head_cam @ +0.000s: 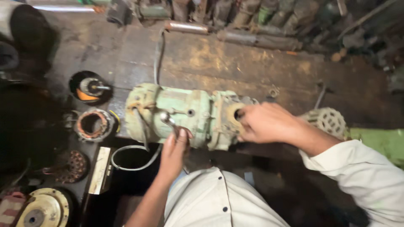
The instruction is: The person uses a wrench and hammer to loosen and remove bolts from a green electric motor mounted on a workbench. They reposition the motor several times to access different bolts and eventually remove a component from the motor shaft.
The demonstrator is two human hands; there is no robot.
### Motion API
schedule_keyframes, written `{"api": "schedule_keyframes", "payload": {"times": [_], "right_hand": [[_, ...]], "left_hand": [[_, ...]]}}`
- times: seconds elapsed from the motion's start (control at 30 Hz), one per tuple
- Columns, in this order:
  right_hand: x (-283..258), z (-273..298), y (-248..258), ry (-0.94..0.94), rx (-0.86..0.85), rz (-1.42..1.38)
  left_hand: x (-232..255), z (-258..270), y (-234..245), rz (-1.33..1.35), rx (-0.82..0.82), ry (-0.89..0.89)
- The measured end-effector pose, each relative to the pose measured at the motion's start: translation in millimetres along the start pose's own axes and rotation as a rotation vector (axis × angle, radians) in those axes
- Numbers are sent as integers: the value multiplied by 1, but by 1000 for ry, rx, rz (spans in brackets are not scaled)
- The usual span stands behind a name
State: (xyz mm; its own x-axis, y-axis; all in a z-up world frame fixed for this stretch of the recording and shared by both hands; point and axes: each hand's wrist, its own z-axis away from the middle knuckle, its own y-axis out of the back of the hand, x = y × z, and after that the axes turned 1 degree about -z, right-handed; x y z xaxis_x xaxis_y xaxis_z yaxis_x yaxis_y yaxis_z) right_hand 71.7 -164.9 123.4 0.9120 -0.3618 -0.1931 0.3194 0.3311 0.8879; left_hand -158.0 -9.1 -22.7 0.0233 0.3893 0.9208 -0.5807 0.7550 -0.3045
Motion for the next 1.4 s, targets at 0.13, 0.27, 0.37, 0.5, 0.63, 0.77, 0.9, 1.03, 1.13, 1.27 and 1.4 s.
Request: {"api": "schedule_keyframes", "payload": {"times": [0.13, 0.27, 0.37, 0.5, 0.63, 0.77, 0.9, 1.03, 1.13, 1.27, 1.4], "right_hand": [[11, -25, -7, 156, -300, 21], [23, -56, -10, 179, -609, -32], [25, -75, -8, -88, -922, -201], [17, -85, -10, -161, -1063, -123], [15, -93, -12, -207, -1142, -63], [22, -100, -13, -162, -1212, -32], [30, -107, -16, -198, -1319, -99], [34, -112, -18, -181, -1358, -76], [34, -112, -18, -163, -1385, -53], [31, -111, -13, -113, -1343, -38], [22, -104, -3, -45, -1226, -65]], "left_hand": [[-3, 1, 15, -17, -65, 47], [0, -1, 24, -18, -67, 74], [4, 0, 32, -68, -70, 36], [5, 2, 43, -110, -80, -57], [0, 0, 51, -111, -47, -63], [-5, 0, 57, -73, -34, -45], [-9, 1, 63, -37, -20, -48], [-13, 0, 68, -42, -1, -31], [-15, -2, 70, -34, 6, -27], [-21, -2, 70, -24, 15, -36], [-24, -3, 70, -3, 26, -30]]}}
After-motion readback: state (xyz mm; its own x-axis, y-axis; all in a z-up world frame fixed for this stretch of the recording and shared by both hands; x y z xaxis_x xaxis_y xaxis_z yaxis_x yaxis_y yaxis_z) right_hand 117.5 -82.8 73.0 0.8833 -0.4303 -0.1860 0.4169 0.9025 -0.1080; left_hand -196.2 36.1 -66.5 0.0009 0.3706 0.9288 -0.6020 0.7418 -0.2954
